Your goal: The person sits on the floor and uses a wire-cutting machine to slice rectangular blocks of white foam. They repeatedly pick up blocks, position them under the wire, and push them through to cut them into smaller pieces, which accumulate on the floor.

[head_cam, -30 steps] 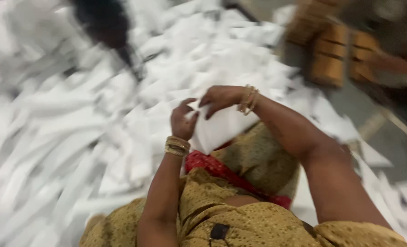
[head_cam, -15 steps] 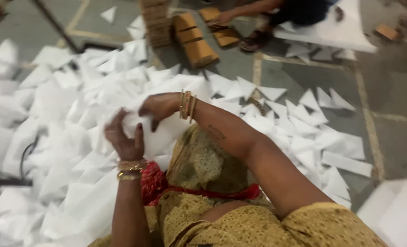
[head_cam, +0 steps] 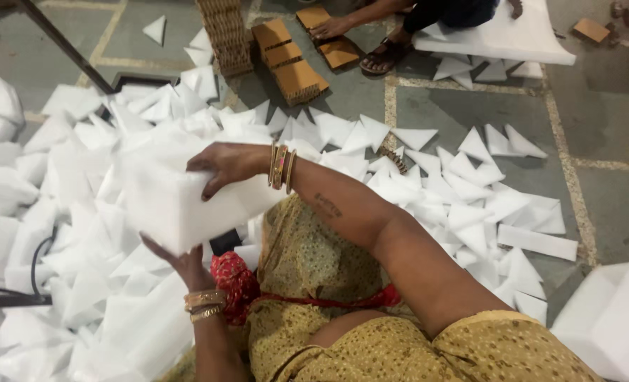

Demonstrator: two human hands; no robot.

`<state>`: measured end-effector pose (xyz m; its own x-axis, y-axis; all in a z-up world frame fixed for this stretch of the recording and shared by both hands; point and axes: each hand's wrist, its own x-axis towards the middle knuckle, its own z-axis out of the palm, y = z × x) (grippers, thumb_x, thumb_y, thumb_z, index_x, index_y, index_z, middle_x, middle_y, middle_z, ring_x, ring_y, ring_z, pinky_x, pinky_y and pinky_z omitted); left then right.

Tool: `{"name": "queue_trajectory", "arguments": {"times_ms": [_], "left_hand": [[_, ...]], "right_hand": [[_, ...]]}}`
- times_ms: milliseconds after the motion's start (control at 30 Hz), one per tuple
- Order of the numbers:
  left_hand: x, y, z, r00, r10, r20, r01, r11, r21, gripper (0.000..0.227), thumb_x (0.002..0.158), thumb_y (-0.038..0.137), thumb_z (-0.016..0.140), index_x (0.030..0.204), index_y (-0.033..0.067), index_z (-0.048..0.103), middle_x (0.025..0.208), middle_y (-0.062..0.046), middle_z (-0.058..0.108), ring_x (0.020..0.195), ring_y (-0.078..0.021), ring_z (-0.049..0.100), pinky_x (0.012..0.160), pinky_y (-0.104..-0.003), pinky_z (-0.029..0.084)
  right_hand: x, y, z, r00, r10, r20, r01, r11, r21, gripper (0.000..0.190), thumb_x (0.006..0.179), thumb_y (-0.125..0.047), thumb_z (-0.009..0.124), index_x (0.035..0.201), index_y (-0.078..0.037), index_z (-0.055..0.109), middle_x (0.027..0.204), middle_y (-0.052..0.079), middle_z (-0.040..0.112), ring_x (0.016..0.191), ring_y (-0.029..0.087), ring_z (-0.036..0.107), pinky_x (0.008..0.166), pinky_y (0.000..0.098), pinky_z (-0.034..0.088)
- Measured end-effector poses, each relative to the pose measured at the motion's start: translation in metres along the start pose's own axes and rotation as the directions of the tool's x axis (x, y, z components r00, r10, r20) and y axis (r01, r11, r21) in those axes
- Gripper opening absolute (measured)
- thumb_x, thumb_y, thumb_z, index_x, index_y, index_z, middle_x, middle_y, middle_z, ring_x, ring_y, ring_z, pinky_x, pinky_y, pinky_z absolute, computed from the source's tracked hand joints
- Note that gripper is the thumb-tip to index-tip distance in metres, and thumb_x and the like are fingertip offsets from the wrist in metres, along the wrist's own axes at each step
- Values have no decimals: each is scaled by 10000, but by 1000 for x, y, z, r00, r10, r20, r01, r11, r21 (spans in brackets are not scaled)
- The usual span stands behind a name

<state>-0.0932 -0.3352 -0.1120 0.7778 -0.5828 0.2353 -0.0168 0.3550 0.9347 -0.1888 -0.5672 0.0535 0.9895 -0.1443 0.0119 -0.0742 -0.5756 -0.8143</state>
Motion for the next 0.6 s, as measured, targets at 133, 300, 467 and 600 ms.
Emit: {"name": "queue_trajectory", "arguments": {"times_ms": [133, 300, 467, 600], "left_hand": [[8, 13, -3, 997, 77, -22, -78, 997, -23, 1274, 812, 346, 868, 1679, 220, -57, 1785, -130, 84, 1644, -357, 208, 1321, -528, 289], [8, 41, -6, 978, 206, 43, -205, 978, -32, 1313, 838, 433, 887, 1678, 180, -91, 1803, -144, 25, 1691, -327, 102, 1391, -522, 195], [7, 60, -13, 975, 208, 78, -222, 919, 327, 1469, 661, 669, 841, 1691, 177, -85, 1798, -151, -78, 1678, -330, 41, 1386, -546, 171], [10, 63, -18, 957, 258, 135, -288, 766, 574, 1543, 583, 760, 785, 1678, 152, -116, 1777, -169, -74, 1689, -357, 37, 1388, -547, 176]], "right_hand": [[-6, -11, -3, 998, 8, 66, -19, 985, 172, 600, 793, -240, 845, 1296, 8, 632, 1177, 142, 766, 1015, 199, 739, 941, 309, 578], [-2, -1, -2, 992, 6, 127, -34, 975, 219, 586, 788, -231, 839, 1290, -4, 639, 1158, 113, 775, 1004, 190, 745, 924, 315, 589], [5, 13, 9, 986, -69, 153, 53, 993, 105, 567, 849, -259, 906, 1281, 10, 656, 1174, 101, 730, 1053, 163, 648, 927, 313, 471], [1, 13, 10, 979, 56, 196, -63, 998, 29, 449, 849, -308, 872, 1120, 18, 723, 769, 41, 607, 678, 147, 536, 607, 336, 474]]}}
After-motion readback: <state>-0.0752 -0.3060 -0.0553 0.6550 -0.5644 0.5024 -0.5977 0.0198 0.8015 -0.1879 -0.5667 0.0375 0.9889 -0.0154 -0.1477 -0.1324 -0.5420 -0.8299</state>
